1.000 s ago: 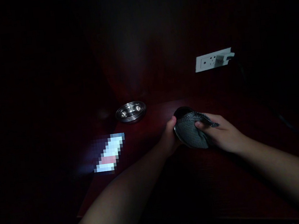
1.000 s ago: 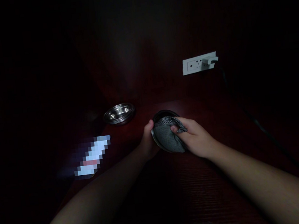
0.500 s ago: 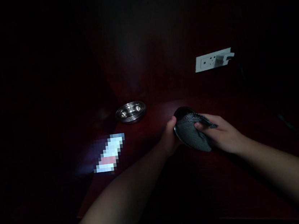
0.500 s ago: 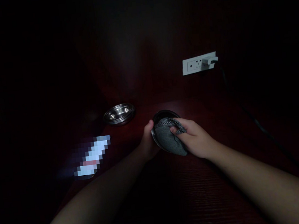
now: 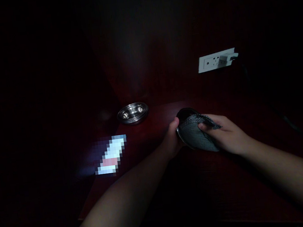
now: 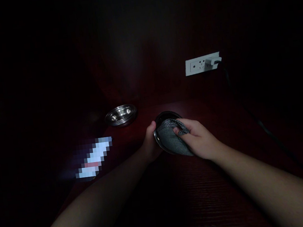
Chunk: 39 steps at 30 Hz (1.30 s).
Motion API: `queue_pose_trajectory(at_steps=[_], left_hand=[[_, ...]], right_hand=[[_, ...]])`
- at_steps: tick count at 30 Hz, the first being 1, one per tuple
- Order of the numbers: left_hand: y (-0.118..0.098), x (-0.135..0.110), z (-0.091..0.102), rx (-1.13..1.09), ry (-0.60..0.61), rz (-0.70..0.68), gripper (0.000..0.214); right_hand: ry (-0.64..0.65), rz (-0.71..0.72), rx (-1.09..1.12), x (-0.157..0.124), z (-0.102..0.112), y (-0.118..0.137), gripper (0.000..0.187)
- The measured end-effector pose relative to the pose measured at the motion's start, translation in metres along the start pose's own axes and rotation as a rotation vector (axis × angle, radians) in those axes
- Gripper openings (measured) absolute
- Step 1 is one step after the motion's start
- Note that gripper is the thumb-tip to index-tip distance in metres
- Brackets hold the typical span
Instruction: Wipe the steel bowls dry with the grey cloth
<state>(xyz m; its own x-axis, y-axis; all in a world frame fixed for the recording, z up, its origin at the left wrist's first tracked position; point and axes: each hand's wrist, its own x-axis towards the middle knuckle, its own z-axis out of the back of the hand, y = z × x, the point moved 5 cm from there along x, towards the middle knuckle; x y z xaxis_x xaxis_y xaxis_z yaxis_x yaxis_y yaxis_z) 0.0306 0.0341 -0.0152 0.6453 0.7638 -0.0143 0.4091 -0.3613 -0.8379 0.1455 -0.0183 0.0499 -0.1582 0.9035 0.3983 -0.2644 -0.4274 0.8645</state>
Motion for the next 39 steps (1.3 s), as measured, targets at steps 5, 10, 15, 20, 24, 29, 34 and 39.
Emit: queue_pose_trajectory(at_steps=[5, 10, 15, 20, 24, 29, 34, 39], left_hand=[[0.000, 0.000, -0.002, -0.037, 0.039, -0.039, 0.068], [-0.001, 0.001, -0.002, -0.060, 0.041, -0.052, 0.066], [0.000, 0.002, 0.001, -0.073, 0.016, -0.002, 0.066], [-0.002, 0.000, 0.000, -0.064, -0.006, 0.014, 0.064], [-0.003, 0.000, -0.002, -0.090, 0.005, 0.026, 0.065], [-0.003, -0.002, -0.002, -0.090, 0.001, 0.036, 0.064], [-0.001, -0.001, 0.001, -0.085, -0.019, 0.046, 0.065], [0.000, 0.001, 0.003, -0.065, -0.023, 0.040, 0.065]], right_hand=[[-0.368, 0.112, -0.246, 0.000, 0.031, 0.008, 0.014], [-0.116, 0.305, -0.476, 0.000, 0.018, 0.011, 0.037], [0.312, 0.301, -0.522, -0.010, -0.017, -0.002, 0.045], [0.367, 0.260, -0.522, -0.012, -0.019, -0.003, 0.040], [0.377, 0.247, -0.541, -0.011, -0.020, -0.002, 0.041], [0.371, 0.267, -0.595, -0.012, -0.020, -0.004, 0.057], [0.330, 0.313, -0.607, -0.012, -0.018, -0.002, 0.063], [0.303, 0.334, -0.624, -0.011, -0.018, 0.000, 0.071]])
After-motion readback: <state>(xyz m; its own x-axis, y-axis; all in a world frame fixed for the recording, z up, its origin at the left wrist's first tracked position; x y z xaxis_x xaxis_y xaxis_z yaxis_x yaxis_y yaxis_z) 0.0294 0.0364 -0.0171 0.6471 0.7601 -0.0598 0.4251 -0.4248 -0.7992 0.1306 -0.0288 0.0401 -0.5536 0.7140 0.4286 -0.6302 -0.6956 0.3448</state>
